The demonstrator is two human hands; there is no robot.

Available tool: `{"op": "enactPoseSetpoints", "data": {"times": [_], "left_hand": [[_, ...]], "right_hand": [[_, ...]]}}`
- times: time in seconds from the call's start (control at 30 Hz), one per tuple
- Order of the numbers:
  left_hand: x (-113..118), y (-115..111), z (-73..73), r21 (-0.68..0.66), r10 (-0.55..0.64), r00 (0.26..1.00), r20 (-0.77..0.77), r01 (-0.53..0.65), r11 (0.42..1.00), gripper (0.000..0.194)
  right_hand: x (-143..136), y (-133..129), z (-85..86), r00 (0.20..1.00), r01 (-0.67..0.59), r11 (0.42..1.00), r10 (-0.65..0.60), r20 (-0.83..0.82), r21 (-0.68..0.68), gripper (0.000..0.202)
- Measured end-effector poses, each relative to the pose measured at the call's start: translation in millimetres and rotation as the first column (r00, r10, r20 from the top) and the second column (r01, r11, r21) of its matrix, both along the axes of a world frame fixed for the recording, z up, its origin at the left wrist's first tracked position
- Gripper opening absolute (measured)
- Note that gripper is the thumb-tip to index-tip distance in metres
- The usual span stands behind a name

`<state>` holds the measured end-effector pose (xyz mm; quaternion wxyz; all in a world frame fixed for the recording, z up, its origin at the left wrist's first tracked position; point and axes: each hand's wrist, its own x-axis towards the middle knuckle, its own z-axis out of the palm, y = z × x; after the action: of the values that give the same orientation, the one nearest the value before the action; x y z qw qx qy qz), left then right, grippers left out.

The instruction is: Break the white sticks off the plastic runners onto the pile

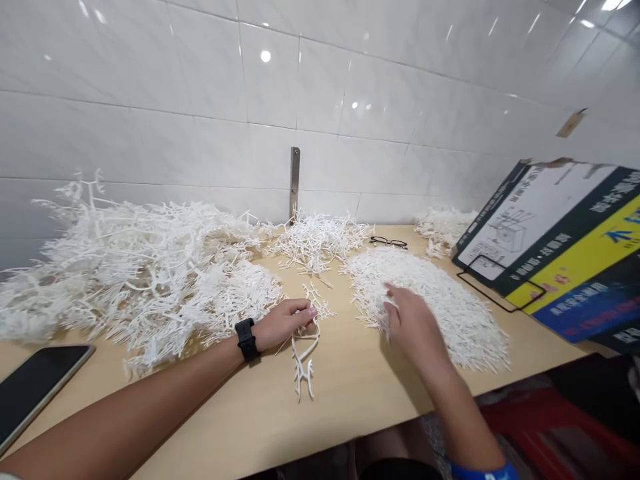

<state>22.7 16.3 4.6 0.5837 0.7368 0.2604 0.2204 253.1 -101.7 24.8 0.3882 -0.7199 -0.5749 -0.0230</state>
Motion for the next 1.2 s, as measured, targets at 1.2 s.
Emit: {"op": "enactPoseSetpoints", "data": {"times": [1.2], "left_hand": [[0.1, -12.0, -6.7, 0.406, -0.009, 0.999, 0.050, -0.012, 0.914, 0.032]], "right_hand": [[-67.6, 2.3, -55.2, 0.621, -0.290, 0.956, 0.220, -0.752, 0.040, 0.038]]}}
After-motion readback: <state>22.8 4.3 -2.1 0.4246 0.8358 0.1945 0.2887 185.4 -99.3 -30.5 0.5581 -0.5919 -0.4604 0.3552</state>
